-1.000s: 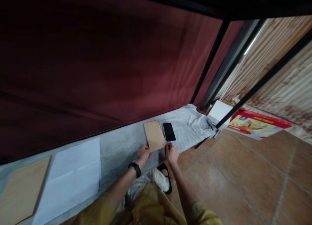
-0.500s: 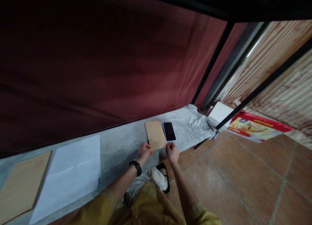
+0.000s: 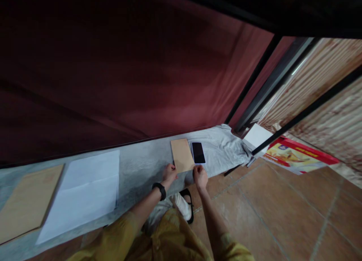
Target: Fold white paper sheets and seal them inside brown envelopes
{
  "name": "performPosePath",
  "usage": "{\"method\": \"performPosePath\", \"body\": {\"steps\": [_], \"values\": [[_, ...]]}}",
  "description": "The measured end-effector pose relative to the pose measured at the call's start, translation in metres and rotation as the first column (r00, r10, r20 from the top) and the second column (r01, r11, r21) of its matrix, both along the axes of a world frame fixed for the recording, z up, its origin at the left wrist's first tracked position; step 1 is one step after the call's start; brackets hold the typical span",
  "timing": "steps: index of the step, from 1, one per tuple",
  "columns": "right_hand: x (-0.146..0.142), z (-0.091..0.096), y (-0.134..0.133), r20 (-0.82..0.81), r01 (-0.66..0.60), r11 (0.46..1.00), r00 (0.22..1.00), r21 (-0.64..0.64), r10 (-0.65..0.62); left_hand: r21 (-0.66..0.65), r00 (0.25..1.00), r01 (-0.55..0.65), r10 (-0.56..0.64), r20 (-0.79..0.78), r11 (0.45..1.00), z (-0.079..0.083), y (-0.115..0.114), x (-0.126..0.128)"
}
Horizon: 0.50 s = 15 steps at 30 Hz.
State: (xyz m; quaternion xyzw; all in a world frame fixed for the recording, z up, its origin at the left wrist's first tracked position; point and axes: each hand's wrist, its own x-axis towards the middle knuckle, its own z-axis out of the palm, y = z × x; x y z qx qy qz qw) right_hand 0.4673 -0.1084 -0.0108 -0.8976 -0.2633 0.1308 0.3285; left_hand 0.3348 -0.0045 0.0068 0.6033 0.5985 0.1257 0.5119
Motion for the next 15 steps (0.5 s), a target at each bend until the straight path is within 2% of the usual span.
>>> {"method": "performPosePath", "body": {"steps": [6, 10, 13, 15], "values": [[-0.002, 0.004, -0.002, 0.001, 0.004, 1.000, 1.000, 0.020, -0.004, -0.002, 1.000, 0.022, -0.022, 0.006, 1.000, 0.000, 0.000, -0.002], [-0.001, 0.006, -0.004, -0.043, 0.035, 0.996, 0.999, 0.081, -0.032, 0.019, 0.999, 0.044, -0.044, 0.014, 0.999, 0.000, -0.003, -0.007], [-0.004, 0.003, -0.011, -0.093, 0.063, 0.984, 0.995, 0.164, -0.048, 0.055, 0.997, 0.069, -0.071, 0.033, 0.996, 0.004, -0.009, -0.024], [-0.010, -0.002, -0.020, -0.112, 0.054, 0.974, 0.993, 0.220, -0.029, 0.085, 0.995, 0.079, -0.083, 0.050, 0.993, 0.007, -0.015, -0.046]]}}
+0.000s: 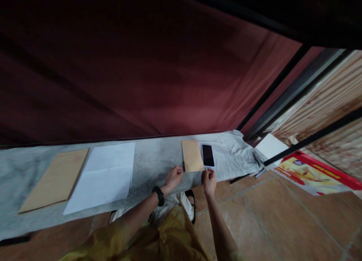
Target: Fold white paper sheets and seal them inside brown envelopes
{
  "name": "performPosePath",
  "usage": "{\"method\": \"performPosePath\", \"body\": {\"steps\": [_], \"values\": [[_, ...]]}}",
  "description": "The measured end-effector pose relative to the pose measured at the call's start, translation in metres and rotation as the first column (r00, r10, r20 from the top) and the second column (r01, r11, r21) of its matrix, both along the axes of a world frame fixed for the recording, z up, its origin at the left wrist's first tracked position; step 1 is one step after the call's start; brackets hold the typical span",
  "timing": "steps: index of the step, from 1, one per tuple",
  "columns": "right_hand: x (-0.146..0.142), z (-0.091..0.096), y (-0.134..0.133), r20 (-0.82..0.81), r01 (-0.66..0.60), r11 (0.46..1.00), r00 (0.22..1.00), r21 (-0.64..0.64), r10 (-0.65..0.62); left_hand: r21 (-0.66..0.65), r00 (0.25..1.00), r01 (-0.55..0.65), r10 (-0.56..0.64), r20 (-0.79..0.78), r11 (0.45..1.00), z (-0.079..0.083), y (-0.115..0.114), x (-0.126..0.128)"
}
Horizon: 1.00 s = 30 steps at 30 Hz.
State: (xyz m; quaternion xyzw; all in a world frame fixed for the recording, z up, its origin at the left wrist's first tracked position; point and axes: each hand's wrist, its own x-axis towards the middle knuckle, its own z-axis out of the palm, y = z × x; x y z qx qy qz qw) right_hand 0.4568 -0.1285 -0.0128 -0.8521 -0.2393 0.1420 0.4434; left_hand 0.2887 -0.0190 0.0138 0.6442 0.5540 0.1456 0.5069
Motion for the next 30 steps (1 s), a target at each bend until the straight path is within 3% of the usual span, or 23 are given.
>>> {"method": "performPosePath", "body": {"steps": [3, 5, 7, 10, 13, 16, 19, 23, 27, 30], "values": [[-0.020, -0.009, -0.013, 0.021, -0.128, 0.988, 0.992, 0.084, 0.127, 0.103, 1.000, 0.005, -0.007, 0.023, 0.995, 0.000, -0.010, -0.050], [-0.040, -0.014, -0.017, 0.049, -0.247, 0.962, 0.969, 0.115, 0.243, 0.299, 0.999, 0.039, -0.046, 0.018, 0.953, -0.003, -0.016, -0.091], [-0.063, -0.016, -0.016, 0.098, -0.383, 0.913, 0.923, 0.139, 0.372, 0.487, 0.998, 0.042, -0.015, -0.061, 0.872, -0.008, -0.023, -0.136], [-0.098, -0.019, -0.003, 0.243, -0.588, 0.796, 0.801, 0.146, 0.547, 0.681, 0.970, 0.065, 0.114, -0.215, 0.729, -0.012, -0.030, -0.200], [-0.131, -0.024, 0.013, 0.410, -0.678, 0.734, 0.680, 0.037, 0.608, 0.756, 0.890, 0.149, 0.246, -0.384, 0.637, -0.015, -0.035, -0.256], [-0.155, -0.032, 0.021, 0.501, -0.656, 0.740, 0.594, -0.152, 0.630, 0.756, 0.799, 0.215, 0.333, -0.500, 0.619, -0.021, -0.037, -0.298], [-0.165, -0.036, 0.021, 0.529, -0.599, 0.748, 0.553, -0.284, 0.644, 0.719, 0.738, 0.272, 0.342, -0.582, 0.639, -0.030, -0.036, -0.324], [-0.166, -0.036, 0.019, 0.543, -0.574, 0.741, 0.521, -0.348, 0.659, 0.655, 0.708, 0.341, 0.274, -0.651, 0.674, -0.037, -0.034, -0.334], [-0.165, -0.035, 0.018, 0.555, -0.558, 0.761, 0.537, -0.331, 0.635, 0.627, 0.722, 0.361, 0.219, -0.656, 0.690, -0.030, -0.030, -0.333], [-0.168, -0.032, 0.023, 0.544, -0.569, 0.784, 0.588, -0.247, 0.598, 0.627, 0.748, 0.374, 0.177, -0.639, 0.683, -0.021, -0.023, -0.337]]}}
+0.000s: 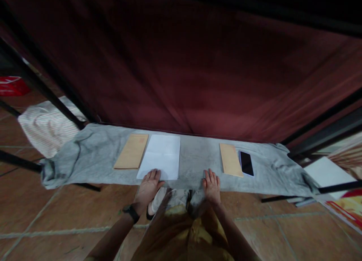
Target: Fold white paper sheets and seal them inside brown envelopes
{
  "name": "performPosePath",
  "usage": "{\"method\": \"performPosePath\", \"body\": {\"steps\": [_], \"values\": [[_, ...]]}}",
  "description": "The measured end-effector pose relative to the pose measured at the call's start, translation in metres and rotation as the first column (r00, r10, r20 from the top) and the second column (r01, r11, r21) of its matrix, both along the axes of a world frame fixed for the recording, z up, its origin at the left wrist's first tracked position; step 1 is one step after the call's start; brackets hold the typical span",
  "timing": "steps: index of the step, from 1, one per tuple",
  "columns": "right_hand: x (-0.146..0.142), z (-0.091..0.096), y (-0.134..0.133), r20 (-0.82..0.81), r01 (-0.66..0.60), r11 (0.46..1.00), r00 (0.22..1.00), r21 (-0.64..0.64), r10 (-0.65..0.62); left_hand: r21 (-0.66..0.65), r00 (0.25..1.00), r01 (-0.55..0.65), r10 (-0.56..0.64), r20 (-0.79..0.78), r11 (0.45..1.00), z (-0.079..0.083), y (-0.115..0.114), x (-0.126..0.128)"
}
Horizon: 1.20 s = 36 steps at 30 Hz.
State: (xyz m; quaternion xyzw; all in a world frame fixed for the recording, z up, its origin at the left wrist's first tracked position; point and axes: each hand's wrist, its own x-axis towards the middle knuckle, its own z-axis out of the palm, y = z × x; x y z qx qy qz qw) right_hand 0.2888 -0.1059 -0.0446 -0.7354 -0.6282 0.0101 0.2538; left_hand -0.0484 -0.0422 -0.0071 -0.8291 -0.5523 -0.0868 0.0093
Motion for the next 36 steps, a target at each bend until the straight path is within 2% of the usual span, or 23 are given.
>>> {"method": "performPosePath", "body": {"steps": [3, 7, 12, 17, 22, 24, 27, 28, 31, 33, 36], "values": [[-0.014, 0.009, 0.015, -0.179, -0.045, 0.999, 0.983, 0.024, 0.049, 0.006, 0.999, 0.036, -0.036, 0.014, 0.999, 0.004, 0.008, -0.005], [-0.055, 0.024, 0.046, -0.438, -0.148, 0.987, 0.893, -0.065, 0.104, 0.017, 0.999, 0.036, -0.036, -0.016, 0.999, 0.003, 0.014, -0.005], [-0.104, 0.029, 0.073, -0.533, -0.206, 0.971, 0.839, -0.123, 0.110, -0.003, 0.999, 0.034, -0.034, 0.007, 0.999, 0.008, 0.014, -0.003], [-0.117, 0.024, 0.075, -0.602, -0.209, 0.974, 0.790, -0.087, 0.115, -0.035, 0.999, 0.036, -0.036, 0.018, 0.999, 0.017, 0.014, -0.006], [-0.116, 0.025, 0.075, -0.738, -0.153, 0.978, 0.675, -0.142, -0.001, -0.013, 0.997, 0.055, -0.054, 0.061, 0.998, 0.025, 0.012, -0.011], [-0.113, 0.031, 0.077, -0.821, -0.155, 0.979, 0.570, -0.135, -0.023, 0.033, 0.991, 0.117, -0.119, 0.062, 0.993, 0.027, 0.006, -0.007], [-0.102, 0.040, 0.080, -0.942, -0.131, 0.986, 0.332, -0.100, -0.051, 0.085, 0.955, 0.285, -0.291, 0.060, 0.955, 0.026, -0.012, 0.007], [-0.095, 0.043, 0.080, -0.965, -0.116, 0.989, 0.254, -0.093, -0.061, 0.091, 0.939, 0.331, -0.337, 0.063, 0.939, 0.024, -0.019, 0.014], [-0.070, 0.047, 0.079, -0.989, -0.119, 0.985, 0.087, -0.127, -0.117, 0.050, 0.897, 0.431, -0.433, 0.083, 0.901, 0.013, -0.039, 0.036], [-0.050, 0.046, 0.079, -0.983, -0.125, 0.975, 0.032, -0.182, -0.180, 0.018, 0.876, 0.471, -0.470, 0.114, 0.882, 0.005, -0.049, 0.052], [-0.023, 0.043, 0.080, -0.974, -0.054, 0.973, -0.017, -0.225, -0.226, -0.007, 0.839, 0.518, -0.506, 0.199, 0.856, -0.004, -0.058, 0.071]]}}
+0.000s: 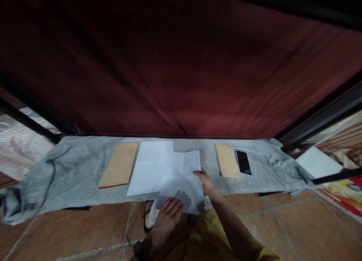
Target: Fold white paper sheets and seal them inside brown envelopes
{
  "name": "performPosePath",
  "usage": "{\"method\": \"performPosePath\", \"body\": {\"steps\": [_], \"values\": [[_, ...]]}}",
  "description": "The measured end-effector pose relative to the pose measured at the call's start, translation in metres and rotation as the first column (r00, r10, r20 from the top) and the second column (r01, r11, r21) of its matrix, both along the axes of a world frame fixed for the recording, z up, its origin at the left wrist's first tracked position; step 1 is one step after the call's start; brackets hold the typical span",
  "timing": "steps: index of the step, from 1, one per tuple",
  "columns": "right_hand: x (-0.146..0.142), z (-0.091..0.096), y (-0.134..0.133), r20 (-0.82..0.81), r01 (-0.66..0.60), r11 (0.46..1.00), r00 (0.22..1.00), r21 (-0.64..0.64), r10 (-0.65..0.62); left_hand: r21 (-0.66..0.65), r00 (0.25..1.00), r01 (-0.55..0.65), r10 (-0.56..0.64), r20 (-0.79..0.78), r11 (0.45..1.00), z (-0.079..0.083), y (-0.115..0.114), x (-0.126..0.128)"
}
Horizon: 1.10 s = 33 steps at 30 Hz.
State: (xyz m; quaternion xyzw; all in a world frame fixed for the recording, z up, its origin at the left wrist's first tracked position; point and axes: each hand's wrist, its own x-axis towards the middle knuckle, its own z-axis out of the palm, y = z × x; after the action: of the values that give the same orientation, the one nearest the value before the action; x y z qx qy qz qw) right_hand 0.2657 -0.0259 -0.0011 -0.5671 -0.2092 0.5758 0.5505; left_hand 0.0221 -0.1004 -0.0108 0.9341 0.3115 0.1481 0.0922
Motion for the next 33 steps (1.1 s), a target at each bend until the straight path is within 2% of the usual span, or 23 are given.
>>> {"method": "performPosePath", "body": {"steps": [2, 3, 5, 6, 7, 8, 10, 11, 12, 14, 15, 16, 18, 20, 22, 26, 29, 31, 33], "values": [[0.014, 0.000, 0.000, -0.015, 0.050, 0.999, 0.999, 0.000, -0.050, -0.069, 0.997, 0.013, -0.008, 0.072, 0.998, 0.000, -0.001, 0.006], [0.020, 0.001, -0.001, -0.018, 0.069, 0.998, 0.997, 0.003, -0.069, -0.121, 0.992, -0.013, 0.028, 0.126, 0.993, 0.002, 0.001, 0.007], [0.029, 0.005, -0.005, -0.029, 0.088, 0.996, 0.996, 0.014, -0.088, -0.280, 0.940, -0.141, 0.217, 0.264, 0.950, 0.010, 0.012, 0.005], [0.032, 0.008, -0.008, -0.044, 0.088, 0.996, 0.995, 0.021, -0.087, -0.392, 0.871, -0.223, 0.363, 0.332, 0.893, 0.015, 0.021, 0.002], [0.035, 0.012, -0.010, -0.061, 0.080, 0.996, 0.995, 0.028, -0.078, -0.518, 0.765, -0.291, 0.521, 0.379, 0.804, 0.022, 0.032, 0.000], [0.037, 0.017, -0.012, -0.079, 0.068, 0.997, 0.995, 0.035, -0.065, -0.645, 0.636, -0.322, 0.664, 0.394, 0.692, 0.028, 0.045, -0.002], [0.040, 0.026, -0.016, -0.109, 0.042, 0.998, 0.993, 0.050, -0.037, -0.863, 0.413, -0.236, 0.850, 0.326, 0.446, 0.043, 0.073, -0.002], [0.041, 0.031, -0.016, -0.118, 0.032, 0.998, 0.993, 0.058, -0.025, -0.929, 0.336, -0.159, 0.903, 0.268, 0.335, 0.050, 0.087, -0.001], [0.042, 0.036, -0.016, -0.123, 0.019, 0.998, 0.992, 0.066, -0.011, -0.970, 0.310, -0.063, 0.928, 0.206, 0.236, 0.057, 0.101, 0.001], [0.044, 0.046, -0.015, -0.131, -0.022, 0.997, 0.991, 0.079, 0.032, -0.992, 0.301, 0.092, 0.947, 0.109, 0.085, 0.071, 0.123, 0.009], [0.044, 0.051, -0.014, -0.134, -0.041, 0.996, 0.990, 0.083, 0.052, -0.988, 0.325, 0.148, 0.942, 0.082, 0.035, 0.076, 0.131, 0.013], [0.045, 0.057, -0.012, -0.136, -0.055, 0.995, 0.989, 0.084, 0.066, -0.982, 0.345, 0.191, 0.935, 0.082, 0.015, 0.082, 0.138, 0.018], [0.049, 0.069, -0.007, -0.127, -0.070, 0.994, 0.989, 0.080, 0.080, -0.969, 0.375, 0.242, 0.916, 0.145, 0.054, 0.093, 0.149, 0.027], [0.055, 0.085, 0.000, -0.095, -0.079, 0.993, 0.992, 0.087, 0.087, -0.962, 0.366, 0.225, 0.902, 0.229, 0.153, 0.106, 0.159, 0.034], [0.065, 0.105, 0.011, -0.039, -0.102, 0.986, 0.993, 0.128, 0.108, -0.954, 0.361, 0.147, 0.884, 0.297, 0.261, 0.125, 0.169, 0.039], [0.088, 0.151, 0.036, 0.103, -0.148, 0.948, 0.987, 0.281, 0.123, -0.850, 0.513, 0.046, 0.718, 0.470, 0.524, 0.175, 0.190, 0.047], [0.101, 0.179, 0.050, 0.238, -0.162, 0.903, 0.969, 0.399, 0.069, -0.691, 0.510, -0.033, 0.606, 0.610, 0.722, 0.204, 0.198, 0.052], [0.107, 0.187, 0.054, 0.322, -0.170, 0.875, 0.947, 0.454, 0.017, -0.587, 0.491, -0.089, 0.548, 0.677, 0.805, 0.210, 0.197, 0.054], [0.110, 0.184, 0.053, 0.396, -0.161, 0.858, 0.917, 0.489, -0.054, -0.515, 0.496, -0.130, 0.505, 0.707, 0.847, 0.202, 0.192, 0.054]]}}
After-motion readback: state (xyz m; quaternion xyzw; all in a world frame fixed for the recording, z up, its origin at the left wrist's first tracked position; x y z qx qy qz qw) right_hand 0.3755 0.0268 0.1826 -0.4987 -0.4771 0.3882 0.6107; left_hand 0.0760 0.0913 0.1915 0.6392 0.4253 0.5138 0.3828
